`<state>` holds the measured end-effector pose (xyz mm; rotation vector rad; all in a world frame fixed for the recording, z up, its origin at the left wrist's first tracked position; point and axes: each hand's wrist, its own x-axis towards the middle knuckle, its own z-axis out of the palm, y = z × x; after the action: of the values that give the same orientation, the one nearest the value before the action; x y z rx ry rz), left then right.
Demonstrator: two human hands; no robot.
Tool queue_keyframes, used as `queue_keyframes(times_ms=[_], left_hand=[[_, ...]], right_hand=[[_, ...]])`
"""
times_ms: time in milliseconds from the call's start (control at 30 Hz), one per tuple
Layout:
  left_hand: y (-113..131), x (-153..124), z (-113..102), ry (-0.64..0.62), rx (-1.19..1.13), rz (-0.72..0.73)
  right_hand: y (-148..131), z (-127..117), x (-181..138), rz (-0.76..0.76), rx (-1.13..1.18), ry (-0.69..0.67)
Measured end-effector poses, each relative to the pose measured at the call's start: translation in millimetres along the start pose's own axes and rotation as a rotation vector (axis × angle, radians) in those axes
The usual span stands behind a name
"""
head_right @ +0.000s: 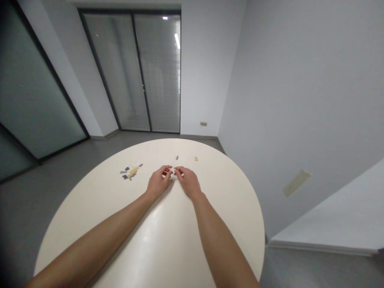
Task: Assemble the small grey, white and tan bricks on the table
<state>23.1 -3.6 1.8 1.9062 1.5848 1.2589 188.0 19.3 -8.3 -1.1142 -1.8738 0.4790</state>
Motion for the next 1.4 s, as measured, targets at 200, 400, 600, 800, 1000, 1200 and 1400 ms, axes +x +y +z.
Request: queue_keyframes(times_ms=[200, 400, 600, 800, 1000, 1200, 1400], left_hand=[[1.8, -0.3, -1.4, 0.009, 0.023, -0.003], [1.4, 0.3, -0.2, 0.004, 0.038, -0.008], [0.8, 0.8, 0.3, 0.011, 0.035, -0.01], [0.8, 0.2, 0.5, 0.002, 0.029, -0.012], [-0.3, 0.6, 1.0, -0.009, 0.025, -0.016], [0.3, -0.3, 0.8, -0.026, 0.024, -0.008], [-0.5, -0.1, 1.4, -0.037, 0.034, -0.022]], right_hand=[[-2.8, -0.2, -1.2, -0.013, 0.004, 0.003], [-2.6, -0.7, -1.5, -0.004, 0.002, -0.005], [-1.9, -0.6, -0.2, 0.001, 0.01, -0.013], [-1.7, -0.5, -0.4, -0.009, 0.018, -0.015], [-2.7, -1.1, -0.6, -0.023, 0.03, -0.016], [-3.3, -2.8, -0.5, -0.03, 0.018, -0.024], [-2.2, -1.7, -0.8, -0.027, 0.011, -0.008]])
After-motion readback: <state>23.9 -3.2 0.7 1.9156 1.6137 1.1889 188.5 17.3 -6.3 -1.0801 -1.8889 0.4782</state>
